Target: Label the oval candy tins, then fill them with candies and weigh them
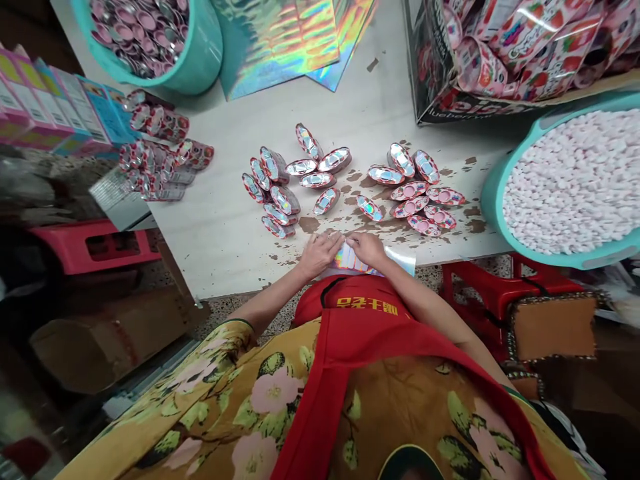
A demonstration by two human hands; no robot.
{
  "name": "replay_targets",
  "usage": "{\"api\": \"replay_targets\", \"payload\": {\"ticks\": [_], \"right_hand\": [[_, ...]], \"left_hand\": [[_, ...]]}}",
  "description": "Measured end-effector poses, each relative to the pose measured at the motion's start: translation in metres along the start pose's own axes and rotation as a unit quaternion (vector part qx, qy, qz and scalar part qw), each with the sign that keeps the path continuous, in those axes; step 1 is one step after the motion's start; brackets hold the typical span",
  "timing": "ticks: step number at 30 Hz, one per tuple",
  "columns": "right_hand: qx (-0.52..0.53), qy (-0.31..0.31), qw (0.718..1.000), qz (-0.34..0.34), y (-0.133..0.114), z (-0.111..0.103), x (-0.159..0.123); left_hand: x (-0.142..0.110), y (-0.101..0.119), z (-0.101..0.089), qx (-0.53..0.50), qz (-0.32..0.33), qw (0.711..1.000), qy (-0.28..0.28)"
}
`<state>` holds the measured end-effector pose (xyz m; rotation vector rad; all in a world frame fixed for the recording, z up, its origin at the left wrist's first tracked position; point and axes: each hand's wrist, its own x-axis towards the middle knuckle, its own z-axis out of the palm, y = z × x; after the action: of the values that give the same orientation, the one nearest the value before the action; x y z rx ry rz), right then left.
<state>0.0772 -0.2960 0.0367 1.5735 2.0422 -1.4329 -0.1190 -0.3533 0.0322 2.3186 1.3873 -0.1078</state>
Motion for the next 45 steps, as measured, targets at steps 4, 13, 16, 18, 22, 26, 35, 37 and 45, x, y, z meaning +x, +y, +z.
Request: {"api": "replay_targets", "payload": {"ticks": [4,13,16,18,22,26,35,37,45], "right_hand": [[0.012,-0.003,1.0,0.02,0.001,0.0,0.002],[-0.026,0.144,0.988,-0.041,0.011,0.002,-0.001],[-0.022,0.31,0.948,-0.07,0.045,-0.022,-0.025],[-0.015,0.405,0.914,-0.034,0.08,-0.042,-0.042],[0.072,0.499,0.862,0.051,0.137,-0.066,-0.078],[0.341,0.399,0.848,0.073,0.137,-0.056,-0.102],[0.566,0.276,0.771,0.094,0.114,-0.039,-0.096],[0.537,0.285,0.787,0.101,0.121,-0.041,-0.092],[0.383,0.332,0.843,0.18,0.151,-0.045,-0.072]], "left_hand": [[-0.021,-0.001,0.007,-0.071,0.04,0.996,0.033],[-0.013,0.029,-0.055,-0.473,-0.236,0.809,0.258],[0.017,0.03,-0.068,-0.55,-0.274,0.737,0.281],[0.037,0.032,-0.07,-0.582,-0.277,0.713,0.276],[0.077,0.058,-0.068,-0.663,-0.26,0.661,0.237],[0.112,0.102,-0.059,-0.714,-0.244,0.634,0.169],[0.14,0.143,-0.02,-0.715,-0.223,0.657,0.091],[0.144,0.142,-0.014,-0.675,-0.225,0.697,0.084],[0.165,0.142,0.006,-0.307,-0.186,0.908,0.218]]}}
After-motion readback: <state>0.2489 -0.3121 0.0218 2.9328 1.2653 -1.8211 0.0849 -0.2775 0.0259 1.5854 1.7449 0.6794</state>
